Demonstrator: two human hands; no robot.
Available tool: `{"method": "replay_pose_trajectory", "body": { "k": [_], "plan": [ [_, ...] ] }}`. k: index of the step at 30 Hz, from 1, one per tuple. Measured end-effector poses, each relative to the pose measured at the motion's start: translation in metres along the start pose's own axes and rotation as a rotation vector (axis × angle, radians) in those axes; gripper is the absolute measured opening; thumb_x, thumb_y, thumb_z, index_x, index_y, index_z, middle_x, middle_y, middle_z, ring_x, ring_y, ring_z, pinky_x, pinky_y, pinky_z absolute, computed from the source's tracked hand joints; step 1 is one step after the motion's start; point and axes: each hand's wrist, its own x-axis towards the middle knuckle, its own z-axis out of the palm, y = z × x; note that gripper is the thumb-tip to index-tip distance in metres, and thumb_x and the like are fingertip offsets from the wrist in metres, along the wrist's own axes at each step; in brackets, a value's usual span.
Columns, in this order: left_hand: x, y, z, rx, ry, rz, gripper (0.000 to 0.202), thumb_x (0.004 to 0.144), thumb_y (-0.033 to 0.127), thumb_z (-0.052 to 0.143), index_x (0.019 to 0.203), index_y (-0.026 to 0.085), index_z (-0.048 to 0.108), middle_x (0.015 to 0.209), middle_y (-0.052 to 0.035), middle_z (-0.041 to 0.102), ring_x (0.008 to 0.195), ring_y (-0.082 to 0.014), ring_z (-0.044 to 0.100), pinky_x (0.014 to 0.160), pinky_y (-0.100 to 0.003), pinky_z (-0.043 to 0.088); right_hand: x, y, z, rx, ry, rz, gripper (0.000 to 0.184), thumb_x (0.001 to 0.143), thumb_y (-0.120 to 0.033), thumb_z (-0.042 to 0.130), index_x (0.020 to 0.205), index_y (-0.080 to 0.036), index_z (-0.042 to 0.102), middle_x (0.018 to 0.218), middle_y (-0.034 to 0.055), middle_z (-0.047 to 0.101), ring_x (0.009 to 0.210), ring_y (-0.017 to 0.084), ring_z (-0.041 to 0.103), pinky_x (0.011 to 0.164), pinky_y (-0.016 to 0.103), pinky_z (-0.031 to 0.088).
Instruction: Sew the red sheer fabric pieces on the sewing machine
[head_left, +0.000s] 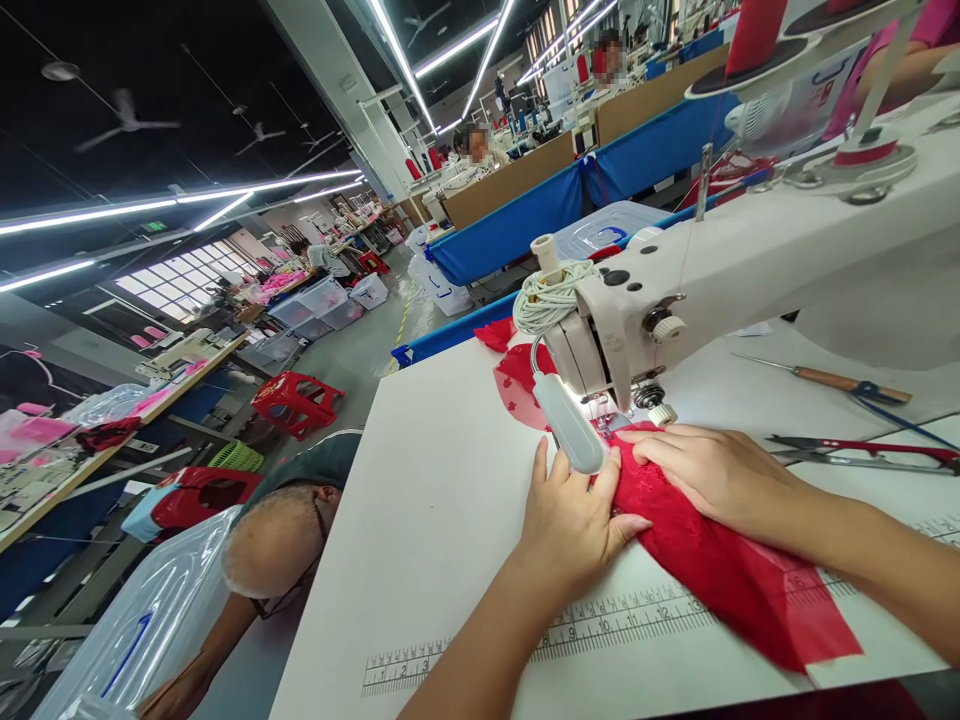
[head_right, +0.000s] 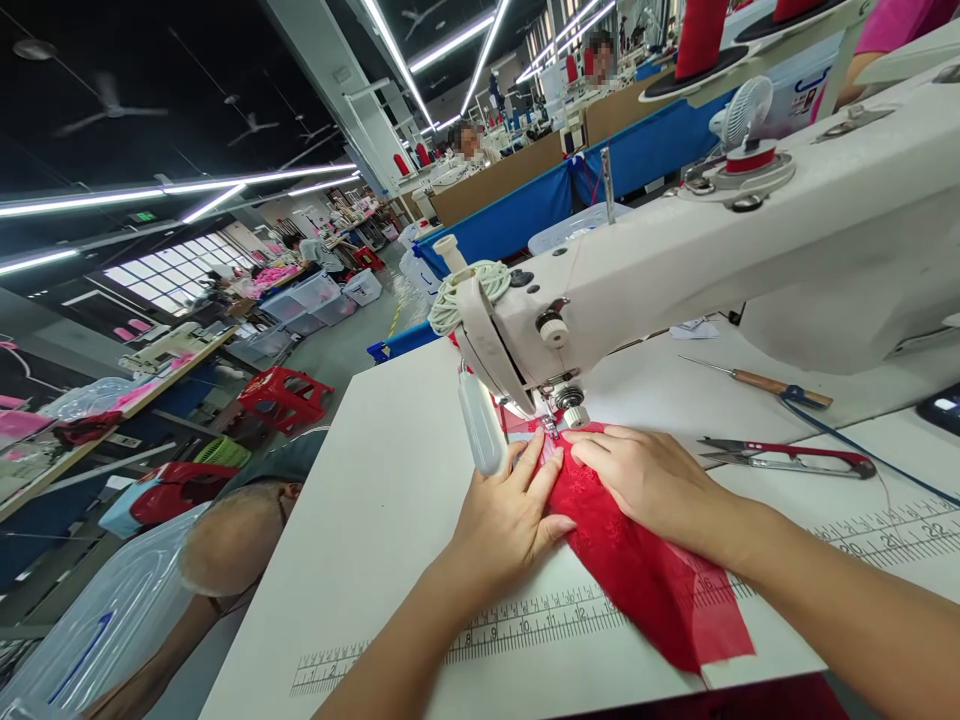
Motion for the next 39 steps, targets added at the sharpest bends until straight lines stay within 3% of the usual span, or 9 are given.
{"method": "replay_pose_trajectory", "body": {
  "k": [10, 13, 16, 18, 20, 24, 28, 34, 39],
  "plan": [
    [-0.001, -0.001, 0.002, -0.055, -0.035, -0.023, 0.076, 0.103, 0.07, 0.031, 0.152, 0.015, 0.048, 0.147, -0.0182, 0.056, 0.134, -0.039, 0.05, 0.104, -0.062, 0.048, 0.002, 0.006, 0.0, 0.098, -0.05, 0.006, 0.037, 0.093, -0.007, 0.041, 0.113, -0.019, 0.07, 0.116, 0.009, 0.076, 0.096, 0.024, 0.073, 0.079, 0.037, 0.062],
    [0.001, -0.001, -0.004, -0.11, 0.036, -0.008, 0.073, 0.106, 0.065, 0.023, 0.146, 0.012, 0.053, 0.141, -0.0186, 0.06, 0.132, -0.038, 0.051, 0.099, -0.057, 0.05, 0.004, 0.007, -0.004, 0.153, -0.088, -0.036, 0.03, 0.098, -0.014, 0.042, 0.105, -0.018, 0.07, 0.116, 0.0102, 0.075, 0.098, 0.024, 0.071, 0.086, 0.04, 0.061],
    [0.005, 0.0, -0.012, -0.247, 0.151, 0.131, 0.073, 0.108, 0.058, 0.014, 0.109, 0.011, 0.069, 0.108, -0.0162, 0.069, 0.097, -0.0269, 0.062, 0.083, -0.042, 0.053, 0.002, 0.006, -0.005, 0.169, -0.115, -0.024, 0.026, 0.099, -0.018, 0.046, 0.107, -0.02, 0.07, 0.123, 0.0104, 0.073, 0.106, 0.025, 0.07, 0.093, 0.042, 0.059],
    [0.008, 0.0, -0.015, -0.306, 0.19, 0.192, 0.071, 0.109, 0.054, 0.011, 0.084, 0.015, 0.064, 0.083, -0.0093, 0.064, 0.072, -0.0195, 0.054, 0.067, -0.034, 0.048, 0.0, 0.005, -0.004, 0.157, -0.092, -0.032, 0.029, 0.097, -0.015, 0.045, 0.111, -0.02, 0.07, 0.13, 0.0104, 0.071, 0.114, 0.025, 0.068, 0.097, 0.043, 0.058],
    [0.008, -0.001, -0.015, -0.309, 0.205, 0.198, 0.066, 0.111, 0.05, 0.013, 0.075, 0.017, 0.058, 0.071, -0.0044, 0.056, 0.062, -0.0167, 0.046, 0.059, -0.032, 0.041, -0.002, 0.004, -0.003, 0.14, -0.059, -0.069, 0.037, 0.091, -0.007, 0.043, 0.112, -0.02, 0.07, 0.136, 0.0095, 0.068, 0.118, 0.025, 0.066, 0.098, 0.043, 0.057],
    [0.007, -0.004, -0.011, -0.254, 0.158, 0.194, 0.055, 0.11, 0.046, 0.027, 0.072, 0.018, 0.055, 0.075, -0.0046, 0.053, 0.066, -0.0169, 0.046, 0.06, -0.031, 0.038, -0.001, 0.002, -0.005, 0.152, -0.046, -0.129, 0.043, 0.084, -0.002, 0.046, 0.113, -0.023, 0.071, 0.131, 0.005, 0.071, 0.109, 0.023, 0.068, 0.092, 0.039, 0.058],
    [0.006, -0.004, -0.011, -0.301, 0.143, 0.217, 0.048, 0.109, 0.043, 0.032, 0.074, 0.018, 0.054, 0.079, -0.0052, 0.054, 0.068, -0.0177, 0.048, 0.062, -0.032, 0.041, -0.002, -0.002, -0.005, 0.178, -0.016, -0.078, 0.04, 0.085, -0.004, 0.045, 0.105, -0.025, 0.072, 0.115, 0.0022, 0.076, 0.094, 0.021, 0.066, 0.079, 0.034, 0.056],
    [0.011, 0.002, -0.013, -0.427, 0.164, 0.117, 0.045, 0.108, 0.047, 0.031, 0.111, 0.013, 0.059, 0.1, -0.0127, 0.064, 0.089, -0.0237, 0.059, 0.077, -0.039, 0.05, -0.004, -0.004, -0.002, 0.165, -0.001, -0.08, 0.03, 0.096, -0.015, 0.045, 0.101, -0.025, 0.073, 0.102, 0.004, 0.076, 0.087, 0.022, 0.065, 0.076, 0.035, 0.052],
    [0.011, 0.0, -0.005, -0.285, 0.162, 0.159, 0.046, 0.108, 0.043, 0.034, 0.076, 0.018, 0.057, 0.074, -0.0048, 0.056, 0.068, -0.0188, 0.051, 0.066, -0.034, 0.044, 0.001, -0.006, -0.011, 0.104, 0.011, -0.136, 0.035, 0.095, -0.011, 0.042, 0.098, -0.022, 0.075, 0.105, 0.0063, 0.078, 0.092, 0.022, 0.07, 0.074, 0.036, 0.054]
  ]
}}
